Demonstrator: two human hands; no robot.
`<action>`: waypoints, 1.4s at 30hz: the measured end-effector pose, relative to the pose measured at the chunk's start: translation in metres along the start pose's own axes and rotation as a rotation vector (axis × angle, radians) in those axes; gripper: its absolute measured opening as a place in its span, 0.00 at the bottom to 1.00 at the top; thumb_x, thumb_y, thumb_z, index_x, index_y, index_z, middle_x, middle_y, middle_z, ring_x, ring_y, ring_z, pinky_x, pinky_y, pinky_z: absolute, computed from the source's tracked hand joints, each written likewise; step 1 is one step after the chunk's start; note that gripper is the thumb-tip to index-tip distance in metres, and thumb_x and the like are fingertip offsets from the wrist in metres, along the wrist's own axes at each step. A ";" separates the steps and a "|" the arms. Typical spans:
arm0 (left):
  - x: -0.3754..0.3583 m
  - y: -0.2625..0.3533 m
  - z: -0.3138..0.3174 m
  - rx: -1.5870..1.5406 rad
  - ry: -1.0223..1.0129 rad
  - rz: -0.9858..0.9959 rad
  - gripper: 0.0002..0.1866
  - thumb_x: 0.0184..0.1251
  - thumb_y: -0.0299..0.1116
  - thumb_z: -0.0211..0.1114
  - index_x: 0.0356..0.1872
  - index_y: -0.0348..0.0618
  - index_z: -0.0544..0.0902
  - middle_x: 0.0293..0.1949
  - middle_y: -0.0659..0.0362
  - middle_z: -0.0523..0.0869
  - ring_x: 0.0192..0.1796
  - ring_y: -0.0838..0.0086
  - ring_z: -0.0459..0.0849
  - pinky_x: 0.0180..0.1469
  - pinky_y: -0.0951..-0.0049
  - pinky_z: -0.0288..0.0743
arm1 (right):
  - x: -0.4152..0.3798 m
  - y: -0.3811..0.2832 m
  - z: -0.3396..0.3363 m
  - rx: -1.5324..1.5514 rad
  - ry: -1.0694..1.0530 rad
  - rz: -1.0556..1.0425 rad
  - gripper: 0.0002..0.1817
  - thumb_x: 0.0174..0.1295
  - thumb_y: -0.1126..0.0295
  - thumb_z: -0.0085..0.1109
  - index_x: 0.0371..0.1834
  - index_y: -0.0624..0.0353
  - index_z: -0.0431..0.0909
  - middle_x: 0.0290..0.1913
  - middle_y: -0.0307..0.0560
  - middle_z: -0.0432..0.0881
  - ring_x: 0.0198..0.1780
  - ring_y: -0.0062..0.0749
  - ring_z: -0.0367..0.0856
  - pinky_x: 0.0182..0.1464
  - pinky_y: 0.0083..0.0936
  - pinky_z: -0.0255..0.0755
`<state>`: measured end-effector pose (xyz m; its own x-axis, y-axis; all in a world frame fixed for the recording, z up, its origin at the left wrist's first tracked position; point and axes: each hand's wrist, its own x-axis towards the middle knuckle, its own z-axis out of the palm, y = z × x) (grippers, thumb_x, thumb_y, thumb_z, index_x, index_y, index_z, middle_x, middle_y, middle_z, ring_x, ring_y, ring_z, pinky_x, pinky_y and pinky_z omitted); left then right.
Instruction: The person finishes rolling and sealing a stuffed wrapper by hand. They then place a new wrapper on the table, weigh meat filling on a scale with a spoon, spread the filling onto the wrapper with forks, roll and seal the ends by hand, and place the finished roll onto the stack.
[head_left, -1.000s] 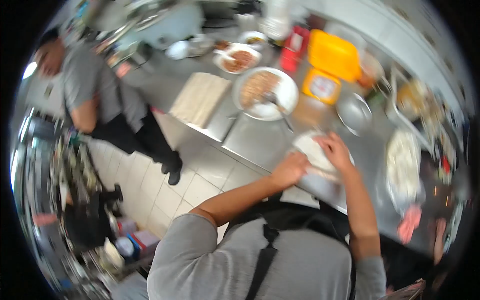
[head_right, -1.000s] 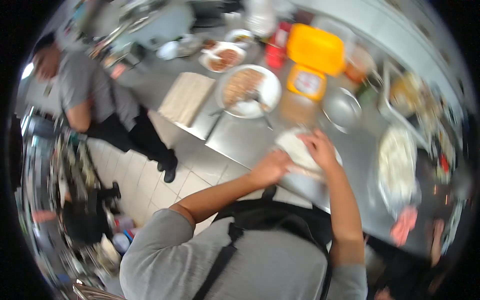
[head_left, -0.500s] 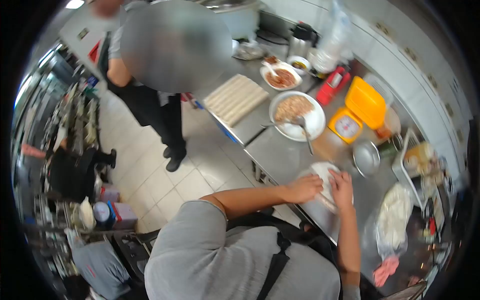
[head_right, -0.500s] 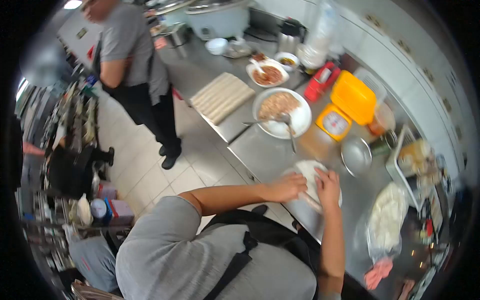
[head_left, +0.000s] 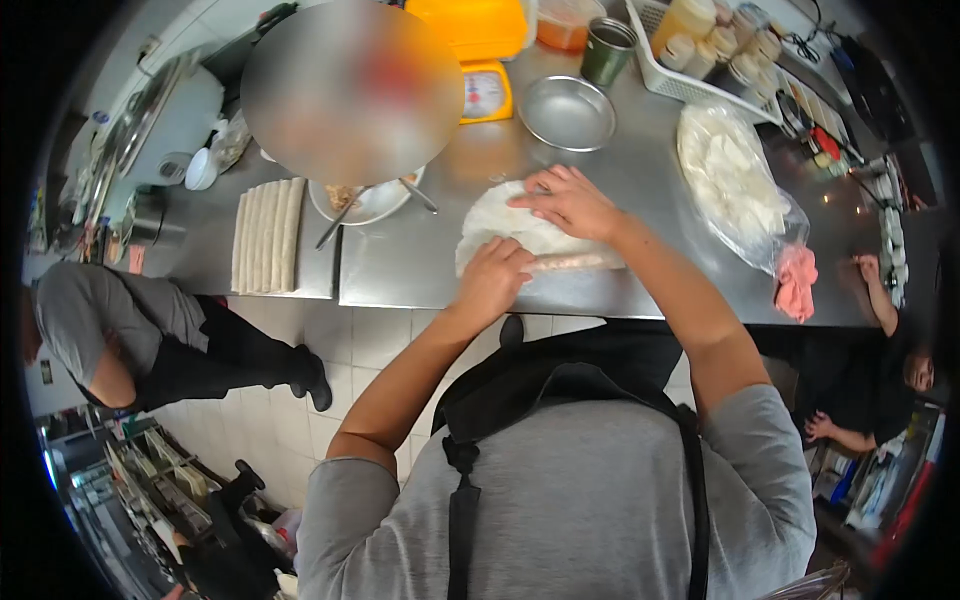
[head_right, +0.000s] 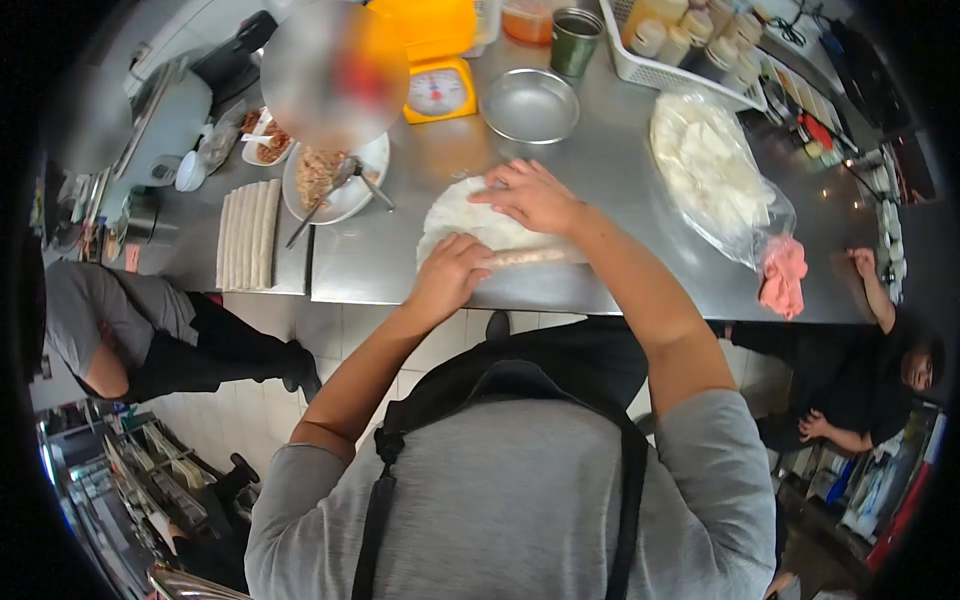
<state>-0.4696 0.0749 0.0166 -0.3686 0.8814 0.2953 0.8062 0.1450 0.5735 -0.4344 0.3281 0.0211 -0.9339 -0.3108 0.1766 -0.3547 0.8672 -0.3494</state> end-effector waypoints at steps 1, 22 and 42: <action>0.003 0.002 -0.003 -0.019 -0.003 -0.017 0.18 0.54 0.25 0.77 0.48 0.39 0.86 0.47 0.52 0.84 0.54 0.53 0.80 0.60 0.56 0.75 | -0.001 0.002 0.000 0.007 -0.001 0.019 0.25 0.70 0.68 0.64 0.70 0.32 0.81 0.59 0.41 0.77 0.60 0.42 0.73 0.64 0.41 0.67; 0.041 0.027 0.032 -0.128 -0.036 0.022 0.19 0.54 0.25 0.78 0.48 0.40 0.85 0.48 0.52 0.83 0.54 0.54 0.80 0.60 0.57 0.76 | 0.000 0.014 0.004 0.078 -0.017 0.004 0.24 0.72 0.61 0.63 0.71 0.27 0.79 0.62 0.41 0.74 0.64 0.41 0.70 0.70 0.43 0.64; 0.038 0.029 0.014 -0.166 -0.069 0.108 0.26 0.50 0.24 0.78 0.55 0.41 0.85 0.55 0.52 0.84 0.60 0.53 0.80 0.65 0.56 0.75 | 0.003 0.011 -0.001 0.041 -0.062 0.019 0.23 0.70 0.63 0.64 0.69 0.34 0.81 0.63 0.41 0.76 0.64 0.43 0.72 0.66 0.41 0.66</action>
<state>-0.4537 0.1187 0.0333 -0.2471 0.9174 0.3119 0.7499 -0.0228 0.6612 -0.4408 0.3372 0.0191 -0.9411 -0.3189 0.1121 -0.3369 0.8571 -0.3897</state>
